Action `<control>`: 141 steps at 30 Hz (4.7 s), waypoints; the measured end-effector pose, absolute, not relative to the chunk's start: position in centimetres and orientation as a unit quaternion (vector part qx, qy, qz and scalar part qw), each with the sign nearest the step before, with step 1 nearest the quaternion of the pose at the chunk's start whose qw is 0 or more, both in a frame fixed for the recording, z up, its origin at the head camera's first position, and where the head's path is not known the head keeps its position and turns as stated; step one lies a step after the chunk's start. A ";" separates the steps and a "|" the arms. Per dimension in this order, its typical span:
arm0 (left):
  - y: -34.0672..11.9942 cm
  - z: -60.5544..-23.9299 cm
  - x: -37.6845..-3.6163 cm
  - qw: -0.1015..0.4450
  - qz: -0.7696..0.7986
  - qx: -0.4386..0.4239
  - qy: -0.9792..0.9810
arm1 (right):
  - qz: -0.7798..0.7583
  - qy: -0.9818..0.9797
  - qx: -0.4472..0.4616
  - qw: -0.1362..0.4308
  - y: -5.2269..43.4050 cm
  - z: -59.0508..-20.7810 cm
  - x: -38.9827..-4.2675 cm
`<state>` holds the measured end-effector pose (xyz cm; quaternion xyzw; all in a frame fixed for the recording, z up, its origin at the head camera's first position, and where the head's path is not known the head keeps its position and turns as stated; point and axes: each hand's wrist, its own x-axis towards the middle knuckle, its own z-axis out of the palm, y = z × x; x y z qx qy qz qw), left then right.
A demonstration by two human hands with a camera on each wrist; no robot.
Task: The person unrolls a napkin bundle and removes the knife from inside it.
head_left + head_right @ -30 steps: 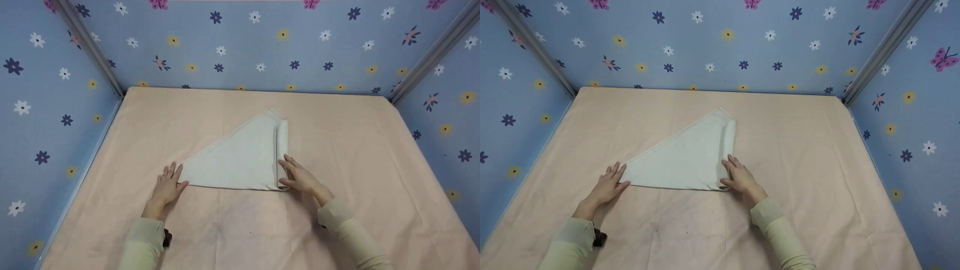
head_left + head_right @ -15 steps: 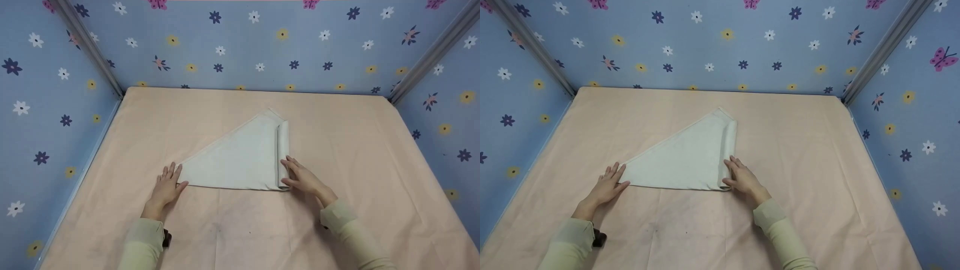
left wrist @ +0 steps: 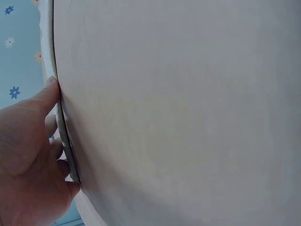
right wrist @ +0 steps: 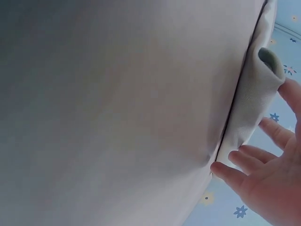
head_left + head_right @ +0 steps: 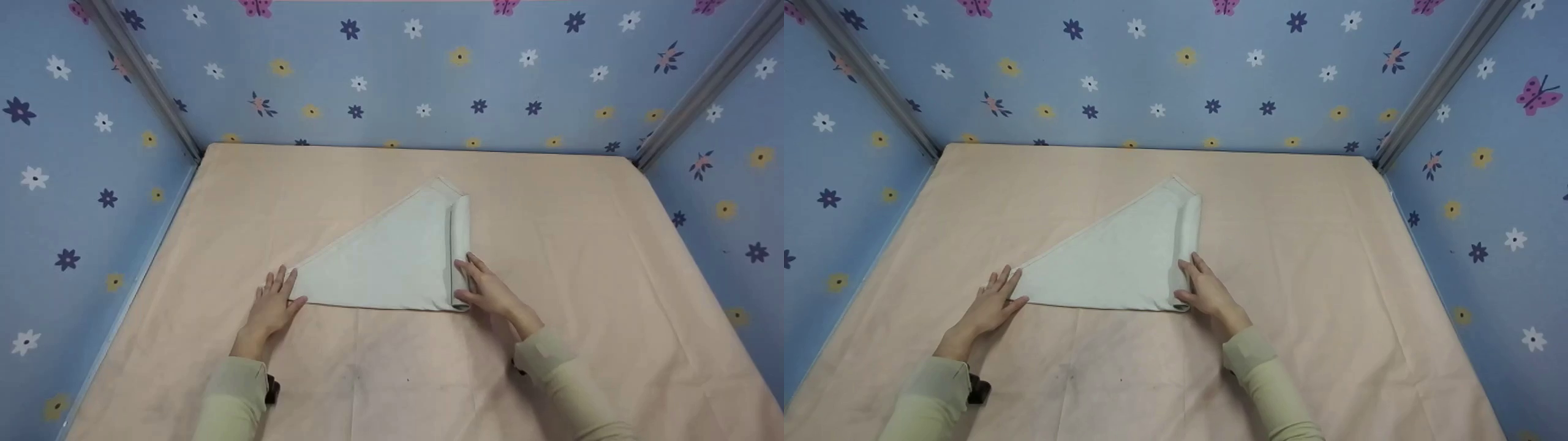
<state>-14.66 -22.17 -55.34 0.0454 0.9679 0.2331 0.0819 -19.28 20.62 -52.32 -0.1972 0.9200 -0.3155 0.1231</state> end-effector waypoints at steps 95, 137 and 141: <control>-22.1 -55.3 -14.7 0.084 0.224 0.044 0.970 | -0.332 0.918 -0.162 0.144 23.5 -52.4 -19.7; -22.1 -55.3 -14.6 0.075 0.231 0.053 0.969 | -0.333 0.924 -0.165 0.094 19.6 -52.3 -19.7; -22.1 -55.3 -14.6 0.076 0.229 0.050 0.969 | -0.322 0.928 -0.157 0.102 19.3 -52.7 -19.9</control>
